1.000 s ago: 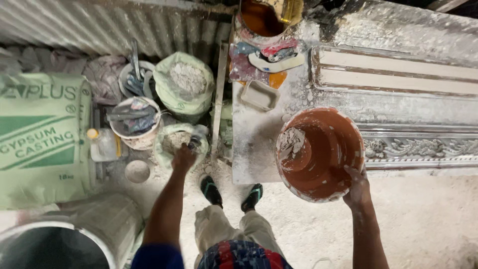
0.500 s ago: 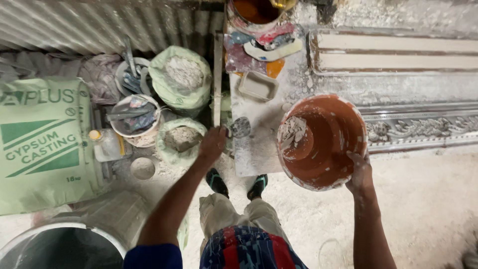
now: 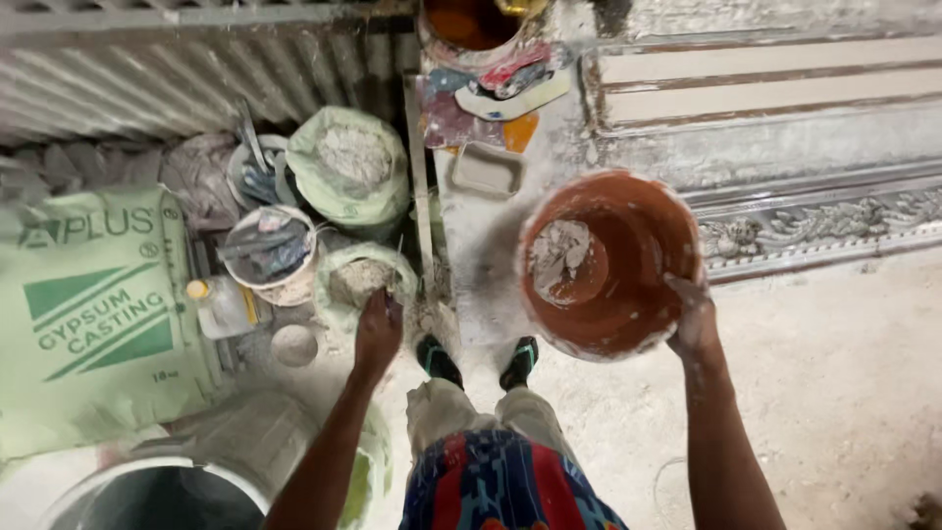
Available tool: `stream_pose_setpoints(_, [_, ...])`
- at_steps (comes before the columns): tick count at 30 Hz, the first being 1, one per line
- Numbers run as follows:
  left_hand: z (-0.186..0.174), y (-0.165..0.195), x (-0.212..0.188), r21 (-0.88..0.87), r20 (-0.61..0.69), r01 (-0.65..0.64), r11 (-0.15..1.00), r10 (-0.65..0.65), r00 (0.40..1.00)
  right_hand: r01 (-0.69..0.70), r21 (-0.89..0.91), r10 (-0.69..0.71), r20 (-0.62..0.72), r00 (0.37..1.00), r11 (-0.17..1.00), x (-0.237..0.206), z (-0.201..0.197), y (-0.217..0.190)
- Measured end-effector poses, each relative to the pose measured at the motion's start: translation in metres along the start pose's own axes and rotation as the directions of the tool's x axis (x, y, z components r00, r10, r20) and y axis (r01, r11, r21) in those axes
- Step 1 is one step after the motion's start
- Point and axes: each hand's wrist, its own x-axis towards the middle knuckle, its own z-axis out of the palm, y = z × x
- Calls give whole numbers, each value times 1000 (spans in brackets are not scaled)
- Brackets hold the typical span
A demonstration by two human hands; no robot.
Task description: The person wipes a long ornate decorative moulding with a yellow sponge, then uses a brush to clean the detailed carvings. They later mix a white paste in a bucket using a trowel and their hand.
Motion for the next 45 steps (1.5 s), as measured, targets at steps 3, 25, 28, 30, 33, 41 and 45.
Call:
stream_pose_setpoints(3, [-31, 65, -9, -257, 97, 139, 957, -117, 988, 44, 23, -45, 21, 999, 999, -5, 34, -22])
stream_pose_setpoints(25, [55, 165, 93, 452, 691, -469, 759, 35, 722, 141, -722, 169, 340, 925, 677, 3, 152, -54])
stream_pose_setpoints(28, [60, 187, 88, 416, 709, -365, 833, -46, 704, 142, -618, 140, 384, 913, 773, 6, 151, -59])
stream_pose_setpoints(30, [64, 212, 74, 245, 676, -629, 738, 335, 657, 195, -589, 120, 452, 884, 784, 14, 150, -58])
stream_pose_setpoints(33, [64, 239, 35, 100, 793, 63, 993, -117, 598, 325, -711, 101, 486, 868, 623, 32, 146, -47])
stream_pose_setpoints(41, [73, 220, 43, 418, 810, -658, 627, 72, 582, -14, -388, 225, 506, 833, 922, 57, 131, -46])
stream_pose_setpoints(45, [85, 207, 51, 302, 741, -409, 861, 58, 669, 160, -685, 235, 446, 864, 711, 45, 140, -56])
